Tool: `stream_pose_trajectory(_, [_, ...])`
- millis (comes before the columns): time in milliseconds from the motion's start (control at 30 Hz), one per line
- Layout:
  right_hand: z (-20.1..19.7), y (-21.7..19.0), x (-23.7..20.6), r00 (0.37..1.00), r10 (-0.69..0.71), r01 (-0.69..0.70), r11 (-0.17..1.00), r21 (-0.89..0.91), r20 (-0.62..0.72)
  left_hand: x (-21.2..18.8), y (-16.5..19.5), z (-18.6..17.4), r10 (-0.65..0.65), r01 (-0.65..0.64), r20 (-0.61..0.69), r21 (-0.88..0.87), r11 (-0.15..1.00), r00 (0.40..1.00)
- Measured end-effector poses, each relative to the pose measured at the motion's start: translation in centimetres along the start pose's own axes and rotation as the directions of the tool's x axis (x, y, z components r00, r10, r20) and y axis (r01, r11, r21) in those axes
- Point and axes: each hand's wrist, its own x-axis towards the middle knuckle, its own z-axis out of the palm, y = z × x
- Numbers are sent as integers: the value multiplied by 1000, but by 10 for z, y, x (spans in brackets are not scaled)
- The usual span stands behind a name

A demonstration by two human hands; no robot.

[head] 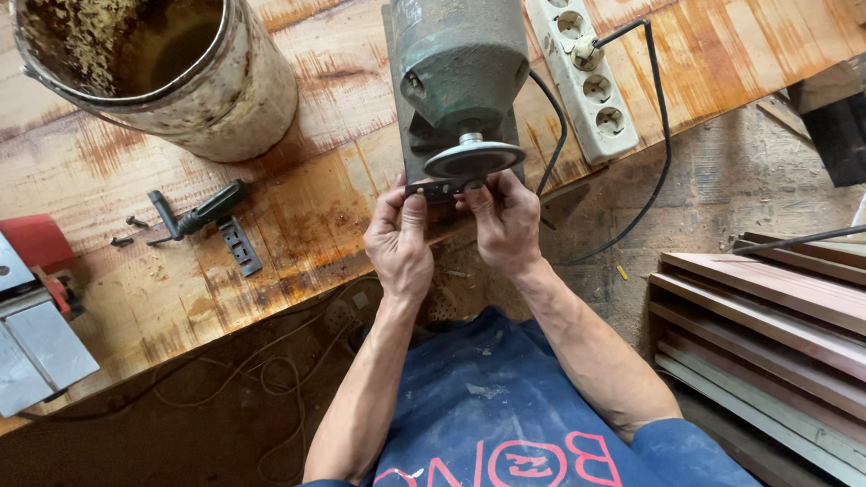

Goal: The person repeatedly presses small metal brackets against a bench grinder wheel to smooth their edges. They rotate and reposition each piece to grind different sides, then briefly inspect the result before continuing with the next piece.

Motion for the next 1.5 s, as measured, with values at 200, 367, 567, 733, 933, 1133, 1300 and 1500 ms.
stream_pose_trajectory(200, [-2, -2, -1, 1000, 15, -15, 1000, 0, -2, 1, 4, 5, 41, -41, 14, 40, 998, 999])
stream_pose_trajectory(367, [-4, -3, -2, 999, 33, -33, 999, 14, -11, 2, 7, 8, 49, -50, 14, 88, 995, 999])
stream_pose_trajectory(567, [-7, 1, -1, 999, 40, -39, 998, 55, -11, 2, 9, 11, 56, -58, 22, 135, 989, 998])
stream_pose_trajectory(733, [-14, -15, -16, 998, 60, -59, 987, 148, -5, -12, 15, 7, 122, -123, 24, 356, 926, 992])
stream_pose_trajectory(933, [-18, -49, -60, 958, 286, -279, 907, 315, 24, -36, 9, 7, -6, 1, 19, 250, 968, 1000])
stream_pose_trajectory(1133, [-18, -60, -68, 957, 290, -277, 900, 336, 12, -41, 7, 6, -184, 156, 71, 296, 943, 980])
stream_pose_trajectory(1300, [-17, -59, -71, 965, 262, -242, 905, 350, -12, -41, 7, 9, -161, 122, 118, 278, 953, 980])
stream_pose_trajectory(1500, [-17, -56, -73, 965, 260, -237, 905, 354, -17, -43, 6, 10, -144, 91, 139, 335, 938, 980])
